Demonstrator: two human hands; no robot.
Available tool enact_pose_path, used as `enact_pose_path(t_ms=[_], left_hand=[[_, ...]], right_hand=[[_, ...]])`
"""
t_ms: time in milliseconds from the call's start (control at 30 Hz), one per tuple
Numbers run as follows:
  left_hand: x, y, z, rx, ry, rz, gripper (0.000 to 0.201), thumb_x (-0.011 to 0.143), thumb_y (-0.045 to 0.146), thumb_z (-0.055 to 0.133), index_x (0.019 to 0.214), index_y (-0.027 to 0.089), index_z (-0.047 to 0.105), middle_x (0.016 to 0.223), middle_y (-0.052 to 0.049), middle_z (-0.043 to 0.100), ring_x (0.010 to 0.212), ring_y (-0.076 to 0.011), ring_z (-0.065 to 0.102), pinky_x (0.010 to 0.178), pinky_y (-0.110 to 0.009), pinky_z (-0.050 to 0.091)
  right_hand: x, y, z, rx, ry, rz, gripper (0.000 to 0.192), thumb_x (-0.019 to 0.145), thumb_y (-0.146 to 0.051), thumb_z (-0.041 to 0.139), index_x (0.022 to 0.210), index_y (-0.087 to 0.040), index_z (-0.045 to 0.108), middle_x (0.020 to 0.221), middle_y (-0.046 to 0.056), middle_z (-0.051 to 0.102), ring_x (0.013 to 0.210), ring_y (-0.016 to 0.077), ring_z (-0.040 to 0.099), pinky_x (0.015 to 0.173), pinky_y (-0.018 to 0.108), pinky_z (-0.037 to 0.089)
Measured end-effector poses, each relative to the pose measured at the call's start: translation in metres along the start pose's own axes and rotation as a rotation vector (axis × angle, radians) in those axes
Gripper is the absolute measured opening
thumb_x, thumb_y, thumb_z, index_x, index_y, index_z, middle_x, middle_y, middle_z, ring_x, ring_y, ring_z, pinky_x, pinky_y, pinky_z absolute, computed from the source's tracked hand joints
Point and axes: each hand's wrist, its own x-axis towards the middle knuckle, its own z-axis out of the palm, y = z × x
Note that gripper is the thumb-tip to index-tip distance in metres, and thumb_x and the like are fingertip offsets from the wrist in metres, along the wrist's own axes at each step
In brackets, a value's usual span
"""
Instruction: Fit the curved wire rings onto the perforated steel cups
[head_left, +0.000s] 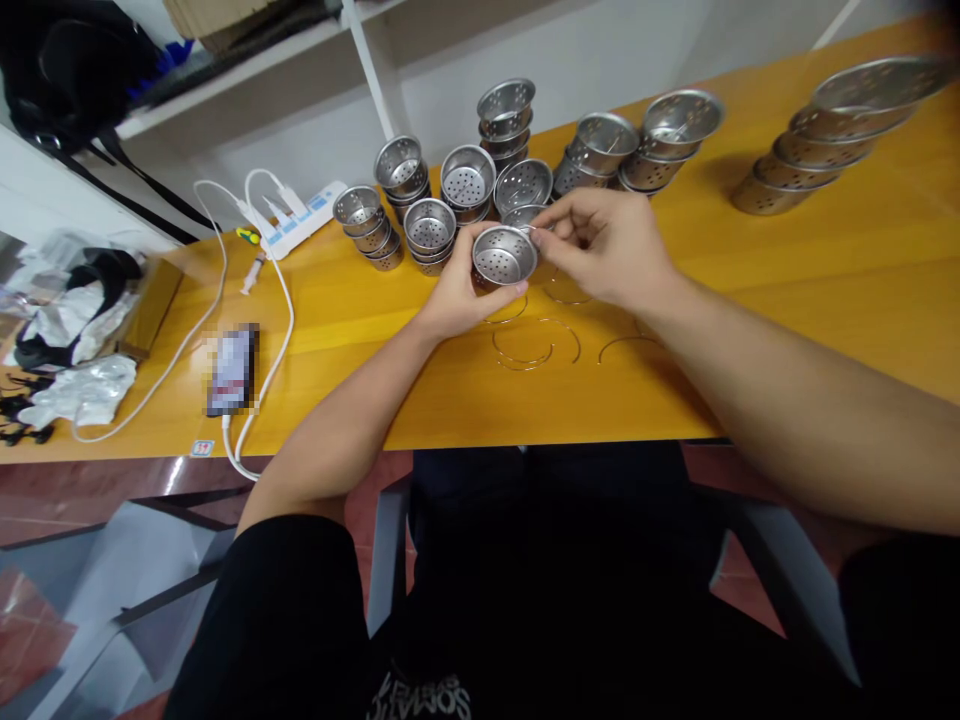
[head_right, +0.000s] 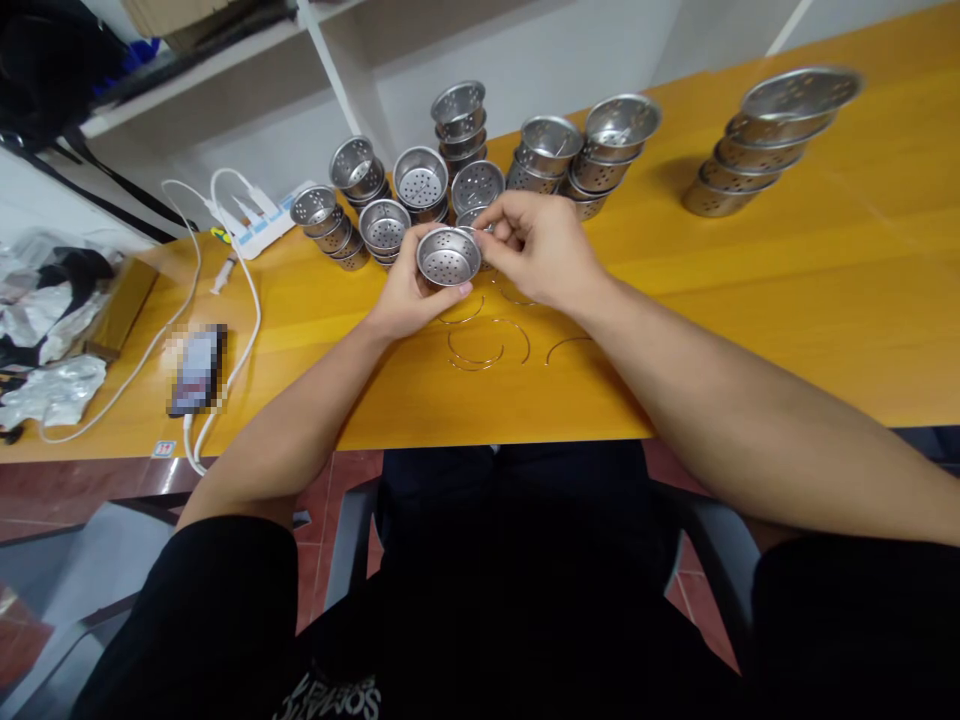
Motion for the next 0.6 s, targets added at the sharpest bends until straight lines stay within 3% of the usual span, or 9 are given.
enact_pose_path(t_ms=[167, 367, 600], left_hand=[[-0.0013, 0.0021, 0.0005, 0.016, -0.004, 0.001, 0.090, 0.113, 0.065, 0.081, 0.183, 0.033, 0.034, 0.171, -0.017, 0.061, 0.162, -0.0344, 0.075, 0.139, -0.059, 0.066], [-0.0021, 0.0037, 0.0022, 0.027, -0.024, -0.006, 0.086, 0.115, 0.065, 0.077, 0.182, 0.031, 0.036, 0.169, -0.016, 0.063, 0.158, -0.0333, 0.078, 0.135, -0.056, 0.068], [-0.0025, 0.0041, 0.0014, 0.044, -0.078, 0.015, 0.092, 0.117, 0.071, 0.072, 0.188, 0.031, 0.028, 0.172, -0.018, 0.060, 0.160, -0.0354, 0.075, 0.136, -0.059, 0.066]], right_hand=[[-0.0006, -0.0019, -0.0011, -0.023, -0.007, -0.026, 0.059, 0.115, -0.070, 0.066, 0.142, -0.021, 0.084, 0.122, 0.019, 0.082, 0.105, 0.0336, 0.069, 0.099, 0.051, 0.061], [-0.0004, -0.0076, 0.0035, -0.105, -0.040, 0.009, 0.066, 0.116, -0.085, 0.058, 0.140, -0.030, 0.087, 0.126, 0.017, 0.085, 0.116, 0.0391, 0.072, 0.110, 0.055, 0.062], [0.0031, -0.0025, 0.0084, -0.147, -0.032, 0.034, 0.068, 0.118, -0.086, 0.053, 0.146, -0.033, 0.085, 0.134, 0.015, 0.086, 0.122, 0.0398, 0.073, 0.114, 0.056, 0.063]])
